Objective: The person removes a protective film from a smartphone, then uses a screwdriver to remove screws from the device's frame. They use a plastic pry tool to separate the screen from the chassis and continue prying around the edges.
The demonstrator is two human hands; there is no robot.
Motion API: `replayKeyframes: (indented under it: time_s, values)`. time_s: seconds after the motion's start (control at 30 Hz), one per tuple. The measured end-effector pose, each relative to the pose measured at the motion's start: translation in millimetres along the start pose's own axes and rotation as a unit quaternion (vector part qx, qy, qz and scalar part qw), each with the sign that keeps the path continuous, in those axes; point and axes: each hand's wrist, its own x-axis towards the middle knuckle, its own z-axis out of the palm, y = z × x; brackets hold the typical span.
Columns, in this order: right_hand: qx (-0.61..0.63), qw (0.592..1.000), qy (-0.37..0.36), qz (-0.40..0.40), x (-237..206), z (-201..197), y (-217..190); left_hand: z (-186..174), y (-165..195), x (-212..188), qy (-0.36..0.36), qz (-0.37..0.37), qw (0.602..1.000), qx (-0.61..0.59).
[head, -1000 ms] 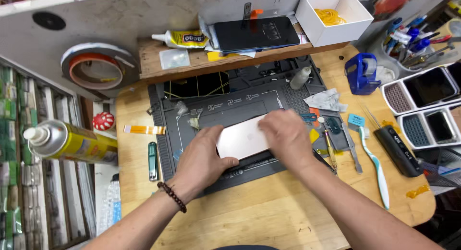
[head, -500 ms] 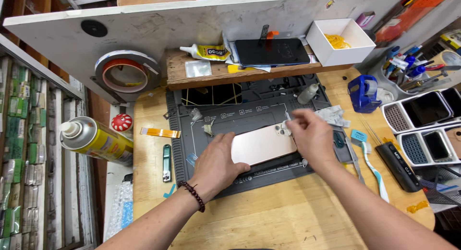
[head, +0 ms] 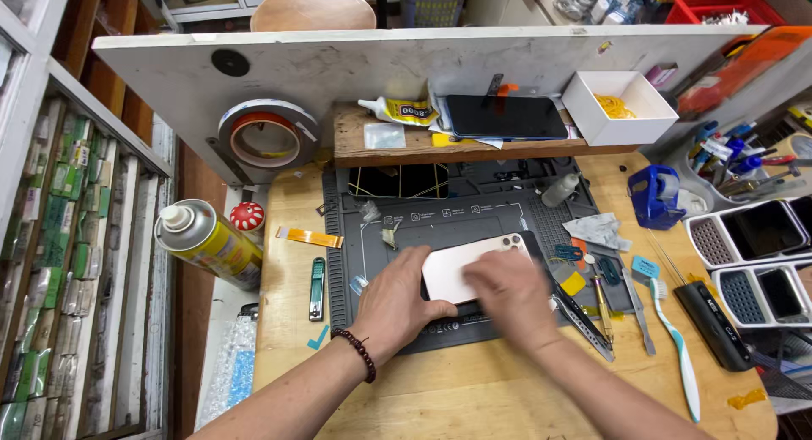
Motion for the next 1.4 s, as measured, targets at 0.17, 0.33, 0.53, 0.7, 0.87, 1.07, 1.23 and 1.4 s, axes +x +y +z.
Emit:
replayKeyframes:
  time_s: [0.17, 0.33, 0.53, 0.7, 0.87, 1.07, 1.23, 1.4]
  values:
    - [-0.064, 0.994, 0.056, 0.074, 24.6, 3.2, 23.9, -3.3, 6.1, 0.8, -0.008, -0.01, 1.0, 0.022]
    - [0.015, 0.999, -0.033, 0.019, 7.8, 29.0, -14.9, -2.8, 7.8, 2.0, 0.003, 0.006, 1.0, 0.019]
    - [-0.057, 0.994, 0.019, 0.087, -0.1, -11.1, 16.7, -4.1, 5.9, 1.5, -0.01, -0.021, 0.999, 0.029]
    - [-0.056, 0.995, 0.059, 0.052, 26.4, 25.1, 14.4, -1.8, 7.9, 3.9, -0.017, -0.052, 0.998, 0.028]
    - [-0.018, 0.999, -0.007, 0.031, 23.6, 54.8, -16.3, -1.7, 3.7, 4.7, 0.0, -0.023, 1.0, 0.02]
    - [-0.078, 0.985, 0.056, 0.142, 5.9, -15.5, 39.0, -1.5, 9.4, 9.9, -0.001, -0.008, 0.999, 0.054]
    - [0.1, 0.932, 0.116, 0.328, 2.3, -56.3, 44.6, 0.6, 19.9, 13.1, 0.085, 0.038, 0.994, 0.054]
    - [0.118, 0.925, 0.063, 0.354, 11.9, -62.1, 24.2, 6.8, 24.7, 21.5, 0.082, -0.027, 0.989, -0.12]
